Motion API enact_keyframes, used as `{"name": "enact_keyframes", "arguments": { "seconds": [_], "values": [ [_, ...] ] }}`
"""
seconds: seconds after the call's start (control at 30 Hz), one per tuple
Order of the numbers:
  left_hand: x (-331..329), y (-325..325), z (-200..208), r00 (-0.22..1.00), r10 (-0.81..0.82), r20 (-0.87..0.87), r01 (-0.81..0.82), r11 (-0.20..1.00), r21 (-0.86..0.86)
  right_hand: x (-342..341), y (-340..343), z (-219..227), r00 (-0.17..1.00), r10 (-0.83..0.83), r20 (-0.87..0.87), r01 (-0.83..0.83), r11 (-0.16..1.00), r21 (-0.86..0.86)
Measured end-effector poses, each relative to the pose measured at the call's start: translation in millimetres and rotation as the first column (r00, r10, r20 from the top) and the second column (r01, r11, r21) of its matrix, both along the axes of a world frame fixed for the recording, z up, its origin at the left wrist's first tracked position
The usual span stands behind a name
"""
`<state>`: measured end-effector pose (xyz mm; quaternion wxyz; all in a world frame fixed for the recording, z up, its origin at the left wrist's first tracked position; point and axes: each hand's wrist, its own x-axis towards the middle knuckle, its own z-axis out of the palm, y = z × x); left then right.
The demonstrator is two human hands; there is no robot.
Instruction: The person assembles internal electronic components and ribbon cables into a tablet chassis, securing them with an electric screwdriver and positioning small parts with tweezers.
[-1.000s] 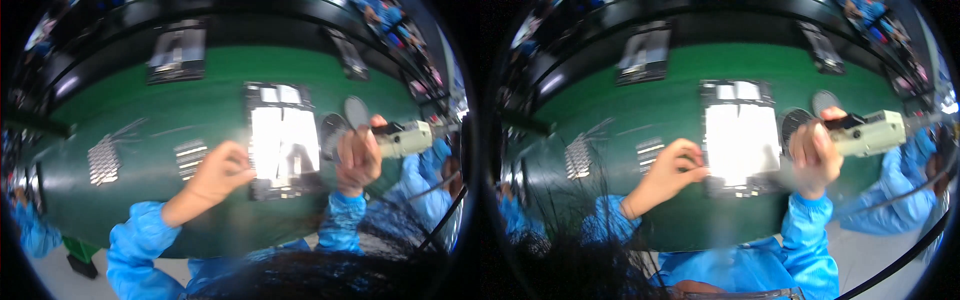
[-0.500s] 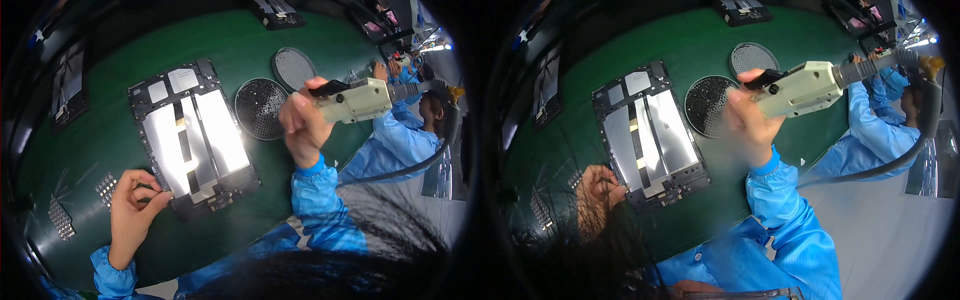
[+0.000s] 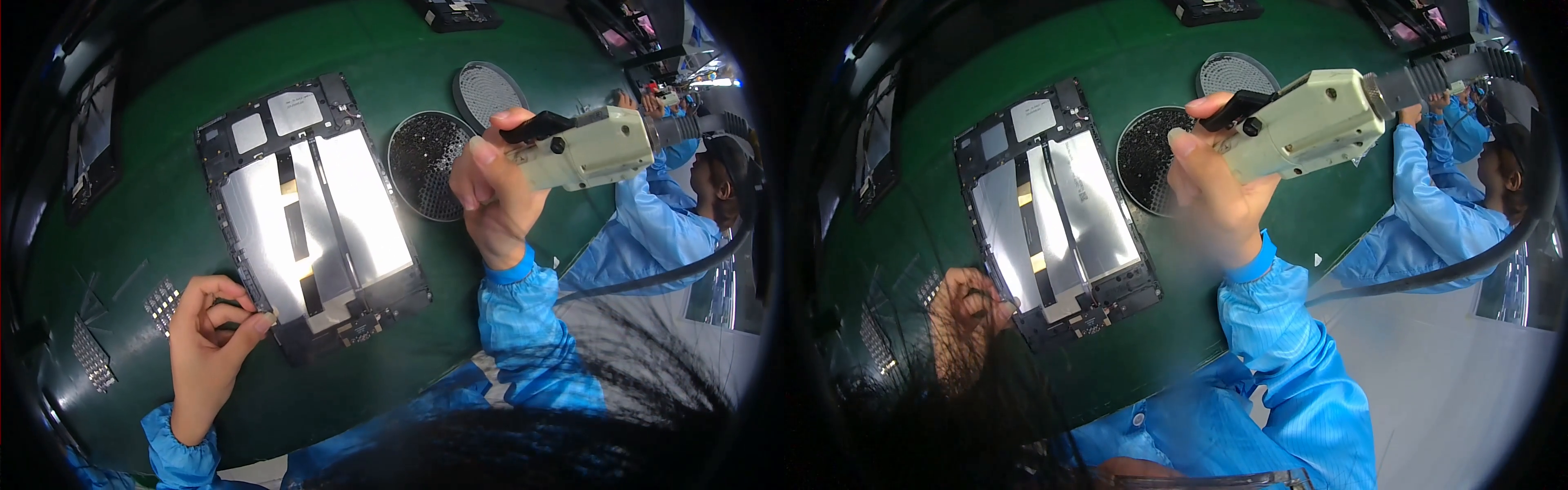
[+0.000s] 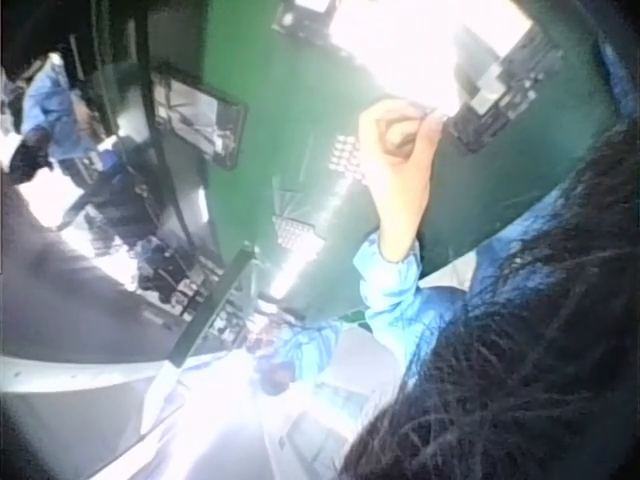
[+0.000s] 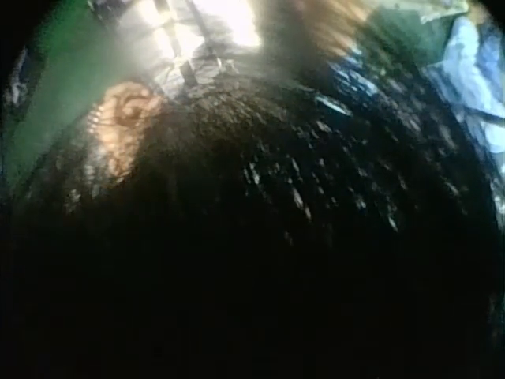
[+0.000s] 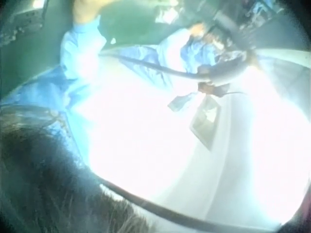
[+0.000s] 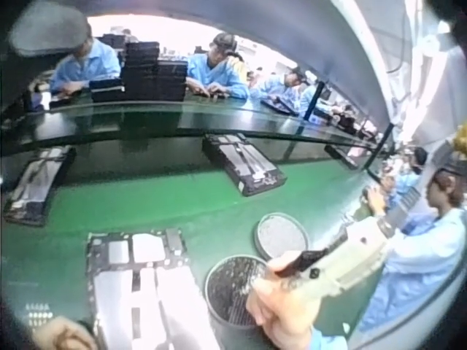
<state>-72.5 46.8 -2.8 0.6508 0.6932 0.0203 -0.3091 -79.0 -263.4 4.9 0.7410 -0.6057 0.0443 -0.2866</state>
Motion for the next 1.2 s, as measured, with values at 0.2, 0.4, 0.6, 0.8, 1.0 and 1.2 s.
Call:
{"name": "enact_keyframes", "arguments": {
  "seconds": [0.2, 0.4, 0.6, 0.8, 1.0, 1.2],
  "values": [
    [2, -1, 1, 0.999, 0.022, -0.045, -0.022, 1.0, -0.016, 0, 1, 0, 0.999, -0.019, -0.027, 0.018, 1.0, -0.022],
    [0, 7, 3, 1.0, -0.021, 0.019, 0.02, 1.0, 0.014, -3, -2, -3, 0.987, 0.149, -0.062, -0.149, 0.989, -0.008],
    [8, 12, -4, 0.985, -0.139, 0.107, 0.148, 0.985, -0.083, -4, 3, 0, 0.995, 0.047, 0.087, -0.036, 0.991, -0.129],
    [10, 17, -9, 0.988, -0.136, 0.076, 0.144, 0.984, -0.106, -14, 88, 18, 0.877, 0.409, 0.253, -0.443, 0.891, 0.095],
    [11, 21, -8, 0.986, -0.136, 0.095, 0.144, 0.986, -0.083, -28, 157, 13, 0.887, 0.46, -0.034, -0.461, 0.883, -0.089],
    [9, 20, -16, 0.98, -0.097, 0.171, 0.117, 0.987, -0.106, -26, 163, 7, 0.915, 0.398, -0.062, -0.399, 0.917, -0.002]
  ]
}}
